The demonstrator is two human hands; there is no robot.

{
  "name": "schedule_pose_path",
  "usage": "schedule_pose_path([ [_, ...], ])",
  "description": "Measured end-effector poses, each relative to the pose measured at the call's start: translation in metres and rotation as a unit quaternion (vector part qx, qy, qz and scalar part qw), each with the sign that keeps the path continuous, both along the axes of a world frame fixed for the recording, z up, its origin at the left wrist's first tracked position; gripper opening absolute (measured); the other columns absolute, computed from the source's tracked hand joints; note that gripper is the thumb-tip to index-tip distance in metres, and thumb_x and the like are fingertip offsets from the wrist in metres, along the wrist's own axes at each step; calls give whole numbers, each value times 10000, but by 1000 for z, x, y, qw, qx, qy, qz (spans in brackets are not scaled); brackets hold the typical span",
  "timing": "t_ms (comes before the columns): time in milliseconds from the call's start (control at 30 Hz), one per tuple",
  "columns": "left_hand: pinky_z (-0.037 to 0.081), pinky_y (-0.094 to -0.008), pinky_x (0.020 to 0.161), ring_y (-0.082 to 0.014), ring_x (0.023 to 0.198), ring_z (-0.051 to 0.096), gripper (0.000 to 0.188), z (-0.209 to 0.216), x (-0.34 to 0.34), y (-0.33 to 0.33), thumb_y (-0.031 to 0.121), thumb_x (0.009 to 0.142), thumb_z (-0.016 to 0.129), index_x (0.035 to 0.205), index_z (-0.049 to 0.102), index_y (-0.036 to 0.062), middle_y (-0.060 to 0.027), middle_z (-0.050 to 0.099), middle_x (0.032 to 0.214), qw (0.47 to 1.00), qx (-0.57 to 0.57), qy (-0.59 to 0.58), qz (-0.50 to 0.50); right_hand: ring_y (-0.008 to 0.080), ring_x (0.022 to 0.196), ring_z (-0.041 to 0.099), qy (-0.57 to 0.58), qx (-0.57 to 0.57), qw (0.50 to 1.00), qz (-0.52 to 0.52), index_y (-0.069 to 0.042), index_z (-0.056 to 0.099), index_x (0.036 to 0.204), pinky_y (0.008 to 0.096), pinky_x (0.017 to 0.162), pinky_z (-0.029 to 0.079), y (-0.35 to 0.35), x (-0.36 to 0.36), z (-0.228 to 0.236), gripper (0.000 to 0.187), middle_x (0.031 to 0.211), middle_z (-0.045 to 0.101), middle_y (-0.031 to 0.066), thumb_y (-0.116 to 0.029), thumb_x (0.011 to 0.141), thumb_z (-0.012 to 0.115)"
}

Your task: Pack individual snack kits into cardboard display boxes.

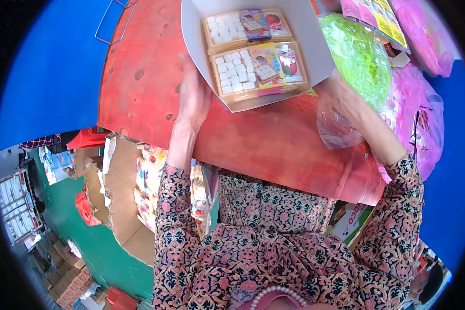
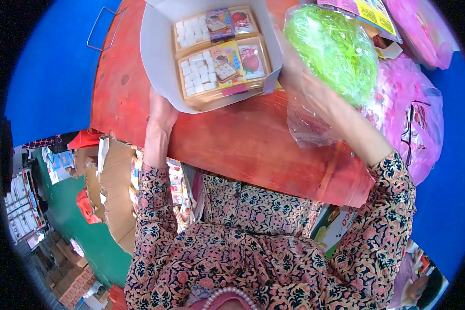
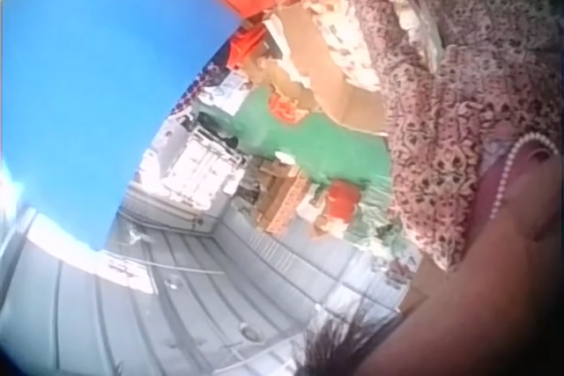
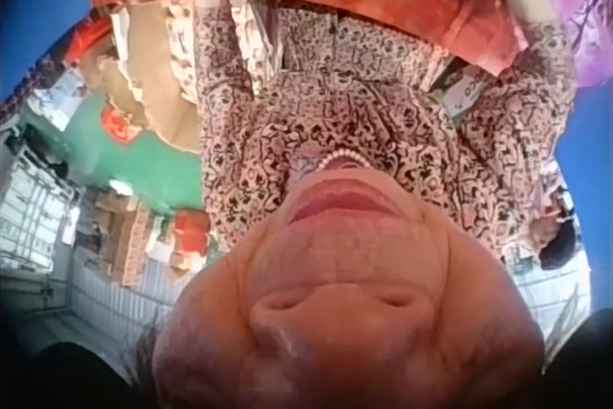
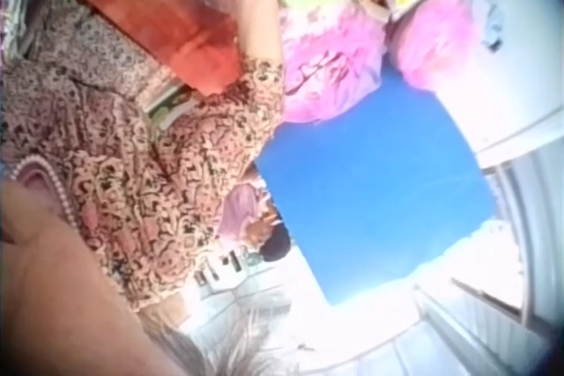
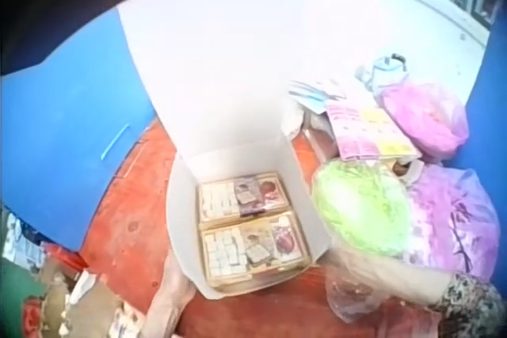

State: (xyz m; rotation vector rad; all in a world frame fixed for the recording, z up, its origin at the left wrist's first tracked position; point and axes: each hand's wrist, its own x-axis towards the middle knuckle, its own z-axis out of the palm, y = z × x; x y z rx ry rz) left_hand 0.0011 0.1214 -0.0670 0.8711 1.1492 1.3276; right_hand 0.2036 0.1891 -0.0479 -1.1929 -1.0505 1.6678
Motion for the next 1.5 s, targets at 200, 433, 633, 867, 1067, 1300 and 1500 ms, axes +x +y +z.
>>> schedule_pose_path([
  [200, 163, -392, 1109, -255, 1358, 222, 870, 5, -35, -14, 701, 858, 148, 1434, 182, 49, -125, 220, 1480, 989, 94, 34, 107, 143, 1063, 541, 75, -8, 997, -30, -42, 476, 1255, 312, 895, 429, -2, 13, 21, 461, 1189, 555, 51, -381, 943, 455],
  [433, 367, -362, 986, -282, 1224, 429, 426, 114, 16, -15, 239, 915, 440, 1247, 448, -28, -147, 437, 1327, 759, 319, 566, -27, 89, 994, 537, 76, 51, 994, 60, -62, 534, 1156, 241, 807, 444, 9, 23, 37, 326, 1072, 592, 39, -279, 913, 533],
  [633, 445, -387, 849, -312, 1041, 511, 387, 84, 28, 43, 21, 750, 587, 1111, 459, -30, -152, 493, 1108, 590, 265, 671, -362, 120, 1023, 526, 25, -35, 997, 62, -67, 533, 1169, 312, 857, 438, 8, 23, 48, 350, 1098, 581, 31, -304, 911, 530],
  [867, 473, -373, 825, -304, 1071, 499, 447, 69, 42, 51, -19, 641, 710, 1030, 490, -33, -121, 479, 1092, 553, 346, 670, -354, 83, 921, 578, -22, 76, 991, 112, -47, 511, 1233, 247, 777, 472, 15, 43, 18, 434, 1044, 595, 15, -352, 927, 474],
  [1067, 415, -398, 925, -311, 1173, 402, 462, 69, 37, 41, -16, 728, 573, 1170, 438, -8, -119, 431, 1204, 549, 297, 689, -368, 157, 1032, 518, -38, 59, 985, 155, -51, 490, 1243, 345, 890, 421, 8, 31, 45, 448, 1152, 553, 60, -378, 941, 434],
  [1300, 414, -394, 942, -324, 1188, 397, 492, 77, 42, 35, -22, 739, 571, 1206, 418, -6, -138, 391, 1220, 572, 218, 681, -402, 194, 1084, 489, -49, 83, 982, 164, -44, 454, 1293, 384, 910, 398, 0, 26, 52, 509, 1211, 516, 91, -414, 953, 376],
  [1500, 424, -406, 906, -333, 1110, 454, 439, 77, 35, 34, -12, 752, 567, 1170, 431, -19, -151, 408, 1155, 559, 287, 671, -393, 202, 1087, 478, -110, 97, 975, 169, -30, 462, 1275, 393, 903, 397, -3, 26, 61, 563, 1174, 520, 102, -471, 940, 365],
])
